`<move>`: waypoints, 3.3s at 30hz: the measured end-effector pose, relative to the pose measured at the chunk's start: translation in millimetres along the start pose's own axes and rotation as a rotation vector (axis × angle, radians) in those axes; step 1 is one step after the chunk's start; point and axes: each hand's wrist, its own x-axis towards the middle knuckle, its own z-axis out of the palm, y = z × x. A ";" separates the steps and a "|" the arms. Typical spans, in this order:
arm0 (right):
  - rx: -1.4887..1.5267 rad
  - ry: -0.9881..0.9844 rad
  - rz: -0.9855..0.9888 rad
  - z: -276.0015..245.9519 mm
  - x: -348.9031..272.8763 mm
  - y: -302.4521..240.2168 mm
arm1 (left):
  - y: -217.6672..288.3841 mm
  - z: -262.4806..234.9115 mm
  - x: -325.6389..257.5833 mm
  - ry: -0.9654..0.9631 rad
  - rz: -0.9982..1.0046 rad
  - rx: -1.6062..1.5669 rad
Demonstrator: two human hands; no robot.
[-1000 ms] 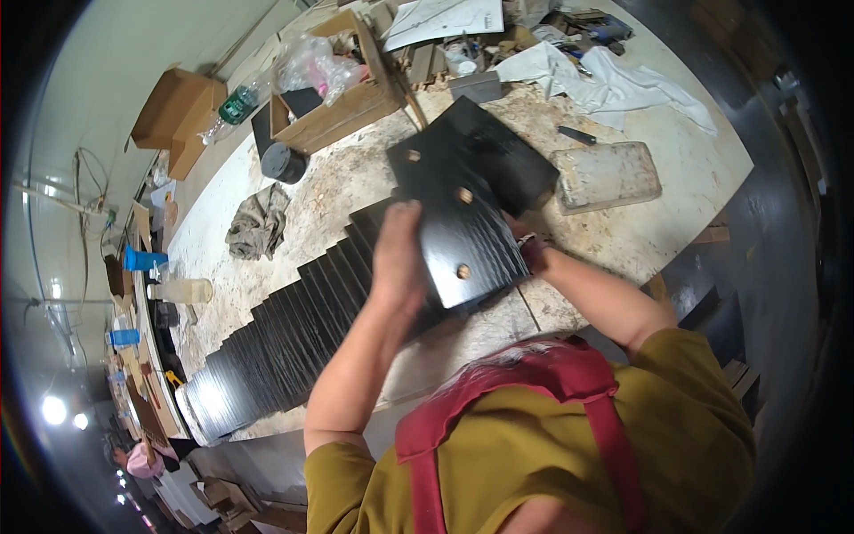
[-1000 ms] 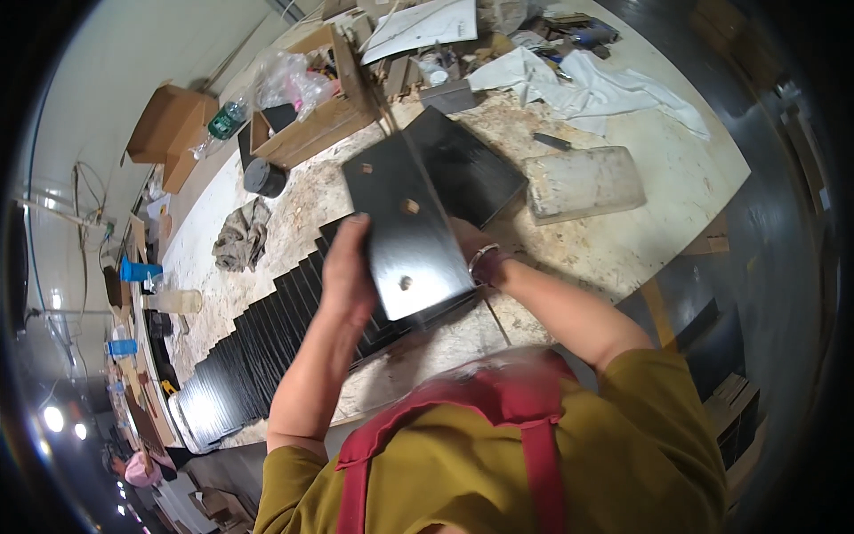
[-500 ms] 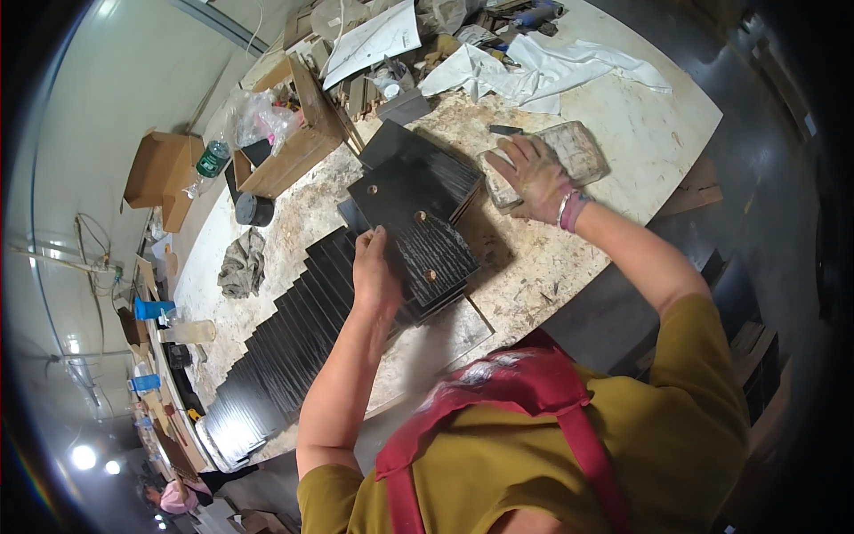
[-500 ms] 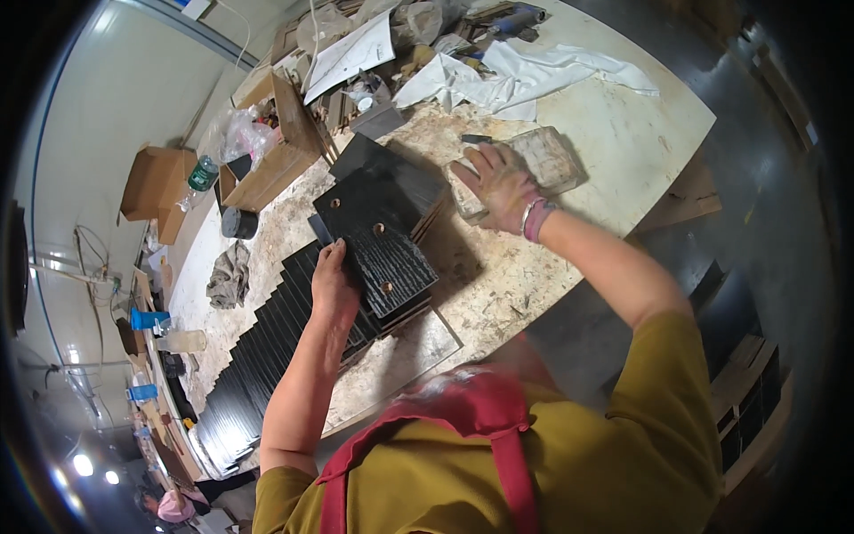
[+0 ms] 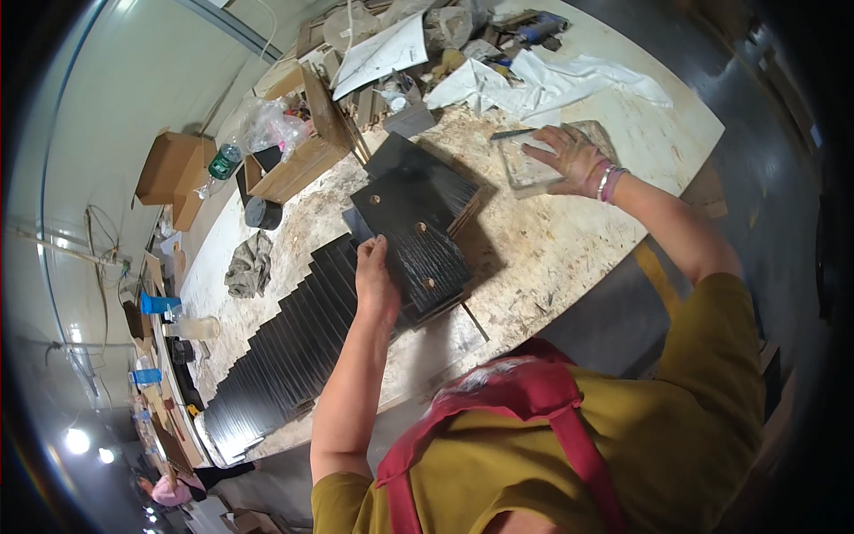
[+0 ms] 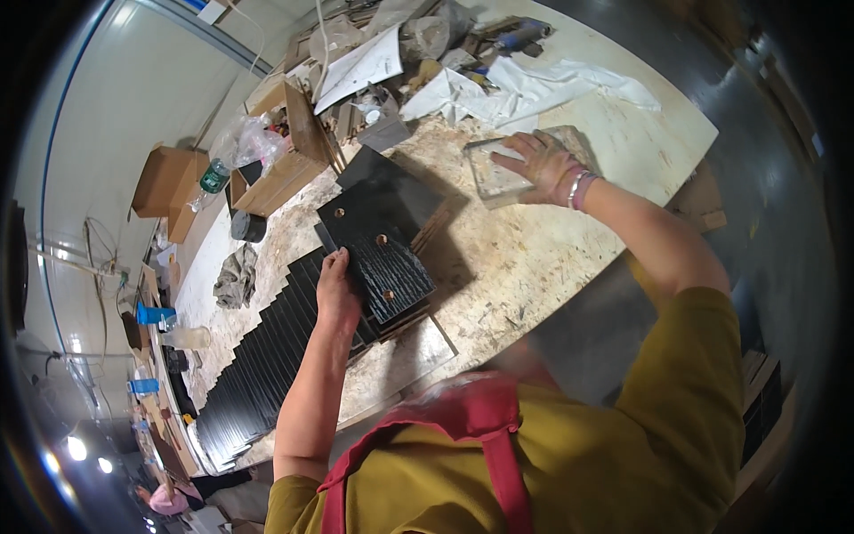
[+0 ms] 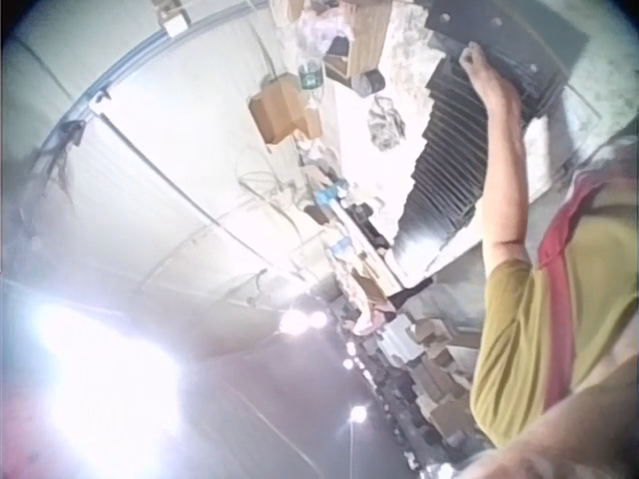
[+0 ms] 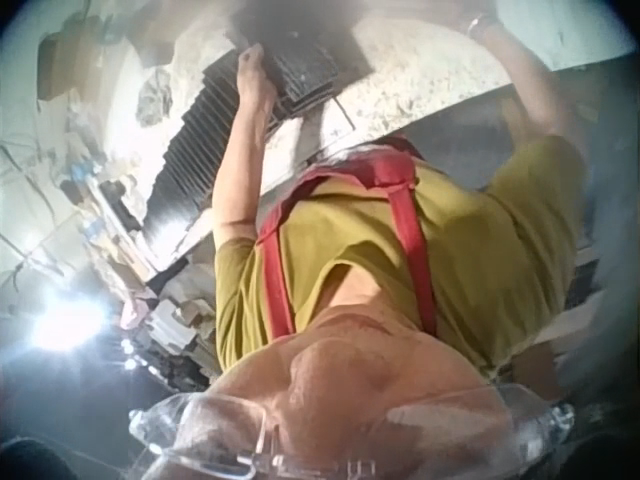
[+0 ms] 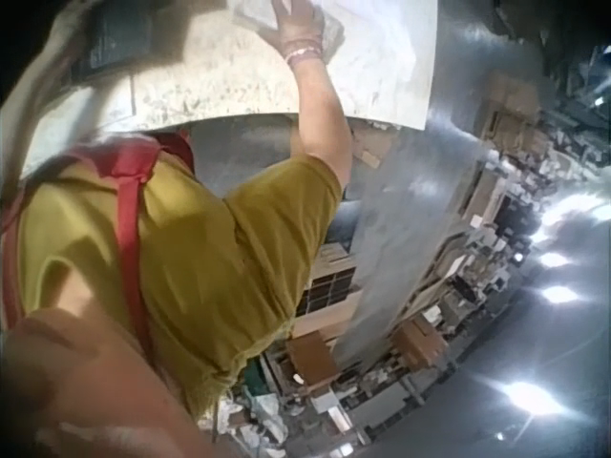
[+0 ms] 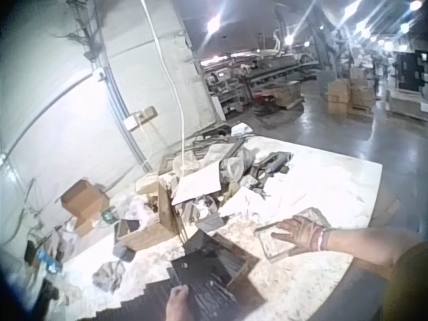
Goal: The person organizes several dark furniture panels on a workbench, aligns them into a long row, and then applies a liquid from a bottle to a cloth to wipe down the surface of the row.
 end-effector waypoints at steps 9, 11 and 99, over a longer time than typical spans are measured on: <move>0.060 -0.220 0.359 -22.9 135.1 26.3 | 4.2 9.6 -6.0 0.007 -0.084 -0.016; -0.035 -0.349 0.331 -7.6 160.0 20.9 | 7.4 11.3 -11.1 0.023 -0.095 -0.030; 0.024 -0.294 -0.398 -7.8 212.0 -94.0 | -33.7 16.7 8.0 -0.174 -0.036 0.051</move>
